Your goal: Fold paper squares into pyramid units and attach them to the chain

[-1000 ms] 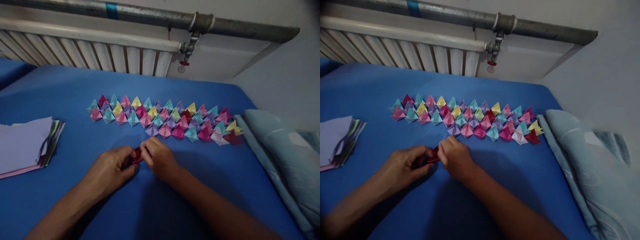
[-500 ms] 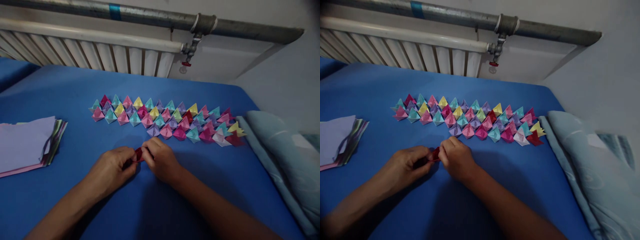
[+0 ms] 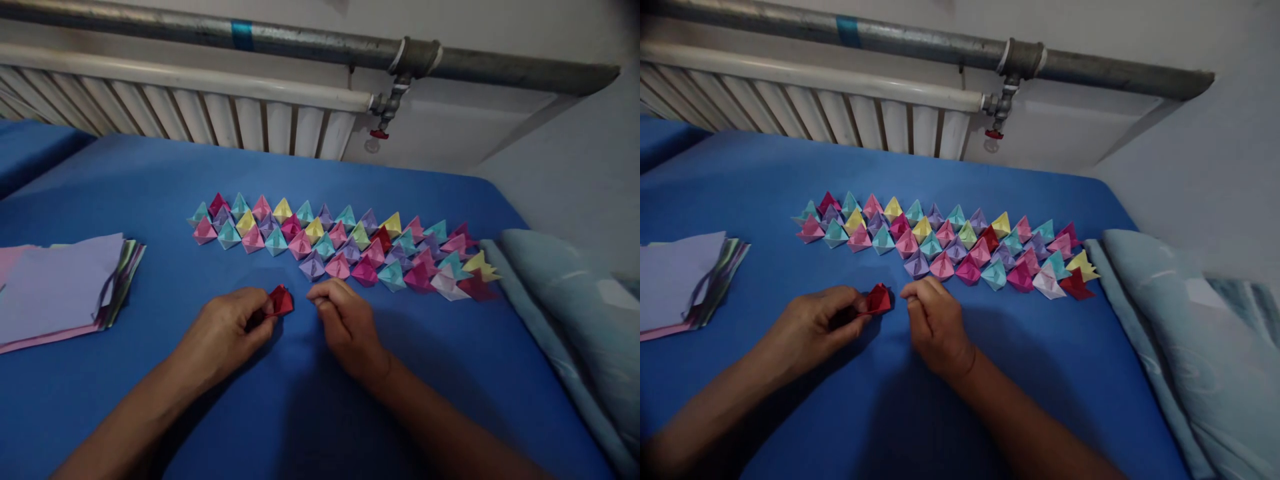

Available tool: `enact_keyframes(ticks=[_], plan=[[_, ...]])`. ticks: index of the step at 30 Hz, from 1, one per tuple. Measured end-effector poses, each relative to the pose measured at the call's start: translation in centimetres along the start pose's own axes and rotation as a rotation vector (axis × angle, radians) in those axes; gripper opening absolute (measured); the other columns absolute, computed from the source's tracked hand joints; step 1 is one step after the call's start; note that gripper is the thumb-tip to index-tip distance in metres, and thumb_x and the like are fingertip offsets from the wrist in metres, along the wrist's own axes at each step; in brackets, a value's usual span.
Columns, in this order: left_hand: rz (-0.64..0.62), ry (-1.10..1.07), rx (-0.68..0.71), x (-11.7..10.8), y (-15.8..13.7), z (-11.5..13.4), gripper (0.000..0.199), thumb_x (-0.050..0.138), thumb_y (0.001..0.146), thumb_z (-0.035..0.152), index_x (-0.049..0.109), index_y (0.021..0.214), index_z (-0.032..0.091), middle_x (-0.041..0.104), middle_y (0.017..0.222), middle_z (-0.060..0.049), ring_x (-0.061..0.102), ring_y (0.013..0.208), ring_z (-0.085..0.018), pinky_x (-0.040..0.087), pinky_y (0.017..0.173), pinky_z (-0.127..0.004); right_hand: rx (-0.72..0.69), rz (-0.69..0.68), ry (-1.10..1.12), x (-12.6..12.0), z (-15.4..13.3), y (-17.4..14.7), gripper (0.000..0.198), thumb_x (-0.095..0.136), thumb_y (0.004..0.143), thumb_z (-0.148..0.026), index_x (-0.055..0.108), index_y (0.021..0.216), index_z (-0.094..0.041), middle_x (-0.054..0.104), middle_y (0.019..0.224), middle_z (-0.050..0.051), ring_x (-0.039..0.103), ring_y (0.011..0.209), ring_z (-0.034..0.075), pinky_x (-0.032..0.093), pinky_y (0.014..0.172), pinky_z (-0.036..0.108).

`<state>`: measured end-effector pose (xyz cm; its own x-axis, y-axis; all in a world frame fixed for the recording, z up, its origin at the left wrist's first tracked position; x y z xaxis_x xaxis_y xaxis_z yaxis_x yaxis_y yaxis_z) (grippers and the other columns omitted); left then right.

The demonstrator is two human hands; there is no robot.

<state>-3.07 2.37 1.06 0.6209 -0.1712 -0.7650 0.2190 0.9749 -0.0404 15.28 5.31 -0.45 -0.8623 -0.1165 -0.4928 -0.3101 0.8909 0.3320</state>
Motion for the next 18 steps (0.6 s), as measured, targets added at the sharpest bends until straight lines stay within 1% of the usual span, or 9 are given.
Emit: enact_keyframes(ticks=[2,4,12,18], plan=[[0.027,-0.001,0.001,-0.1,0.3,-0.3,0.011,0.053,0.08,0.024,0.06,0.073,0.019,0.055,0.059,0.005,0.044,0.05,-0.008,0.031,0.05,-0.022,0.044,0.006,-0.002,-0.1,0.1,0.0,0.022,0.039,0.085,-0.01,0.057,0.079,-0.02,0.06,0.077,0.002,0.058,0.077,0.016,0.046,0.072,0.027],[0.053,0.013,-0.001,-0.2,0.7,-0.6,0.011,0.053,0.08,0.024,0.06,0.073,0.019,0.055,0.06,0.004,0.044,0.051,-0.009,0.032,0.05,-0.022,0.052,0.011,-0.008,-0.1,0.3,0.0,0.022,0.039,0.084,-0.009,0.057,0.078,-0.021,0.059,0.075,0.002,0.058,0.077,0.016,0.046,0.072,0.027],[0.135,0.017,-0.017,0.0,3.1,-0.7,0.012,0.054,0.08,0.027,0.06,0.073,0.019,0.055,0.061,0.004,0.047,0.054,-0.01,0.034,0.052,-0.021,-0.007,0.043,-0.002,0.3,0.4,-0.1,0.023,0.039,0.083,-0.007,0.056,0.077,-0.021,0.06,0.074,0.001,0.058,0.075,0.015,0.045,0.071,0.026],[0.154,0.041,-0.013,0.2,4.8,-0.7,0.011,0.054,0.08,0.024,0.059,0.073,0.018,0.057,0.063,0.003,0.048,0.055,-0.01,0.034,0.054,-0.021,-0.038,0.039,0.006,0.4,0.6,-0.1,0.022,0.039,0.082,-0.008,0.055,0.077,-0.021,0.058,0.074,0.002,0.058,0.075,0.015,0.045,0.07,0.026]])
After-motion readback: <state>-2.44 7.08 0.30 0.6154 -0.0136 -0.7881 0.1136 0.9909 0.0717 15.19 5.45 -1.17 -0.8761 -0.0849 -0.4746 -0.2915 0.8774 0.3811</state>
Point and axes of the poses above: each hand's wrist, its own y-axis towards the middle knuckle, its own x-axis out of the palm, z = x × y, the point moved 2 cm from there along y, towards the middle knuckle
